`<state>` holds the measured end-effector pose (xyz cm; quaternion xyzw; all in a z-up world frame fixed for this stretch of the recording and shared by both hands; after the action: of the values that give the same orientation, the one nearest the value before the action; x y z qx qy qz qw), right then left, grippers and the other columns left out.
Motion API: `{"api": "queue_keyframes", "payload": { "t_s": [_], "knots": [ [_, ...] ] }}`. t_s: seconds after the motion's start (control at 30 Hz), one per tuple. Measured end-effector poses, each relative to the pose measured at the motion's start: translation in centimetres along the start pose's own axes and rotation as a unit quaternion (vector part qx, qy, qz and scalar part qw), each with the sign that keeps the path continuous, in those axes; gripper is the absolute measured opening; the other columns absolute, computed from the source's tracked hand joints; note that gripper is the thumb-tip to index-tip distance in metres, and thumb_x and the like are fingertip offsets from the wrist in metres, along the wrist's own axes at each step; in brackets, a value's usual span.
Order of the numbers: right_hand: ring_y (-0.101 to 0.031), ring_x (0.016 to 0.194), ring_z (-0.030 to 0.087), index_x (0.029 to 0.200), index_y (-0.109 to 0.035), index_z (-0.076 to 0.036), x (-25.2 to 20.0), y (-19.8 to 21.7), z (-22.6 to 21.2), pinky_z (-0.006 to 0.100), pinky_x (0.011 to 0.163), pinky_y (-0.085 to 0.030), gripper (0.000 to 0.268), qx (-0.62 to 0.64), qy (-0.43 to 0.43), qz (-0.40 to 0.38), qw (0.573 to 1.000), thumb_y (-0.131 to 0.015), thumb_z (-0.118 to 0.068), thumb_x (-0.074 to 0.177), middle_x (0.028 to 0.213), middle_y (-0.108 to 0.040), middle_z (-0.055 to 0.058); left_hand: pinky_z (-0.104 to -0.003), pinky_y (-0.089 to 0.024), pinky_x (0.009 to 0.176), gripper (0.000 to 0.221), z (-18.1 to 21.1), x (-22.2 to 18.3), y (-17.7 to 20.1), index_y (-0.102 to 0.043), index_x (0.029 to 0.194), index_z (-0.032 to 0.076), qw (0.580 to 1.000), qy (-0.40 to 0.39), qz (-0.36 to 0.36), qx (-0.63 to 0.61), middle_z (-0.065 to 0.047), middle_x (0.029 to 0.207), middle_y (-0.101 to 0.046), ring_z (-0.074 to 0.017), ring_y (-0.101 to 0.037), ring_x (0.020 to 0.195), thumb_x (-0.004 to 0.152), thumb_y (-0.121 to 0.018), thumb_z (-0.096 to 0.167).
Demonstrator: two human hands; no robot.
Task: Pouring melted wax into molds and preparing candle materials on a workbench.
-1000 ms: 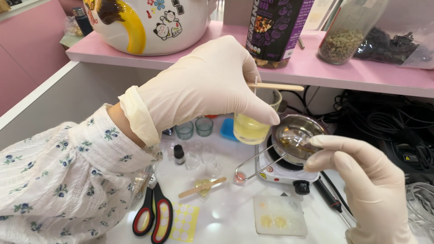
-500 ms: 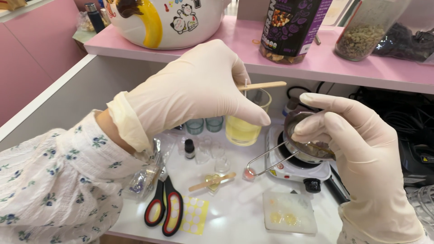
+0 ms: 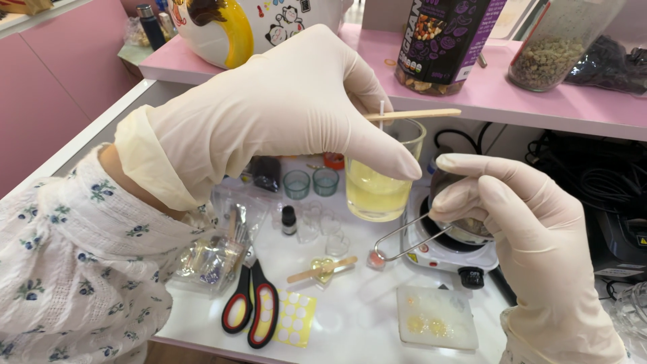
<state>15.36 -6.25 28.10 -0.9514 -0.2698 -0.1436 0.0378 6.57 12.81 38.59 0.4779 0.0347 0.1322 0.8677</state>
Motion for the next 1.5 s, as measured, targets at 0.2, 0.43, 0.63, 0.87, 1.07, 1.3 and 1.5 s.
{"api": "queue_keyframes", "payload": {
  "t_s": [0.2,0.43,0.63,0.87,1.07,1.3,1.5],
  "knots": [
    [-0.067,0.073,0.021,0.125,-0.069,0.008,-0.3,0.2,0.3,0.027,0.069,-0.049,0.033,-0.017,0.003,-0.009,1.0,-0.048,-0.006,0.104,0.083,-0.073,0.019,-0.022,-0.052,0.051,0.038,0.7,-0.5,0.0,-0.087,0.082,0.012,1.0,0.012,-0.003,-0.023,0.002,0.065,-0.071,-0.0082,-0.059,0.051,0.056,-0.091,0.04],
    [-0.068,0.081,0.021,0.124,-0.067,0.007,-1.1,1.7,1.2,0.03,0.082,-0.056,0.03,-0.003,0.017,0.019,1.0,-0.048,-0.006,0.106,0.086,-0.069,0.015,-0.02,-0.057,0.063,0.043,-1.5,-0.9,-1.5,-0.086,0.089,0.015,1.0,0.015,0.0,0.011,0.003,0.073,-0.078,-0.0079,-0.065,0.059,0.055,-0.091,0.041],
    [-0.068,0.08,0.023,0.122,-0.065,0.009,-1.3,2.5,2.0,0.03,0.084,-0.056,0.028,-0.015,0.039,0.019,0.999,-0.044,0.0,0.106,0.093,-0.069,0.018,-0.028,-0.06,0.067,0.053,-7.2,-3.1,-4.1,-0.082,0.098,0.017,0.993,0.097,0.002,0.063,0.001,0.08,-0.08,-0.0156,-0.07,0.063,0.054,-0.087,0.045],
    [-0.069,0.084,0.025,0.122,-0.065,0.008,-1.1,2.3,3.8,0.032,0.089,-0.056,0.027,-0.054,0.031,0.011,0.998,-0.044,0.001,0.106,0.094,-0.069,0.019,-0.036,-0.055,0.071,0.049,-14.6,-4.4,-9.2,-0.078,0.092,0.016,0.987,0.065,0.023,0.148,0.0,0.081,-0.074,-0.0245,-0.066,0.074,0.057,-0.089,0.049],
    [-0.066,0.087,0.026,0.123,-0.064,0.008,-1.2,2.1,5.0,0.035,0.09,-0.056,0.026,-0.068,-0.008,0.041,0.997,-0.044,-0.002,0.109,0.094,-0.066,0.019,-0.036,-0.054,0.074,0.046,-18.8,-5.0,-12.3,-0.078,0.093,0.018,0.988,0.082,0.036,0.126,0.001,0.083,-0.075,-0.0239,-0.066,0.079,0.058,-0.086,0.047],
    [-0.063,0.095,0.029,0.126,-0.059,0.011,-2.2,1.0,5.2,0.039,0.101,-0.052,0.032,-0.12,-0.003,0.036,0.992,-0.036,-0.002,0.109,0.094,-0.063,0.024,-0.037,-0.054,0.077,0.053,-20.7,-4.6,-14.0,-0.078,0.102,0.018,0.99,0.075,0.038,0.115,0.0,0.086,-0.075,-0.0247,-0.067,0.082,0.06,-0.088,0.047],
    [-0.081,0.077,0.019,0.114,-0.075,-0.003,-4.9,0.3,7.5,0.032,0.081,-0.063,0.04,-0.288,0.006,-0.068,0.955,-0.047,0.001,0.085,0.082,-0.084,0.013,-0.036,-0.054,0.076,0.051,-21.5,-4.7,-14.9,-0.077,0.101,0.016,0.992,0.062,0.031,0.106,-0.003,0.087,-0.076,-0.025,-0.068,0.081,0.062,-0.087,0.046]
  ]
}}
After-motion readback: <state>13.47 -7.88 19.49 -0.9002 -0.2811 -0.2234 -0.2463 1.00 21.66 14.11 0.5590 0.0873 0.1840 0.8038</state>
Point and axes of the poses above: each hand's wrist, its own x-axis towards the middle knuckle, its own y-axis out of the back of the hand, z = x × y, the point moved 9 cm from there along x, towards the middle knuckle
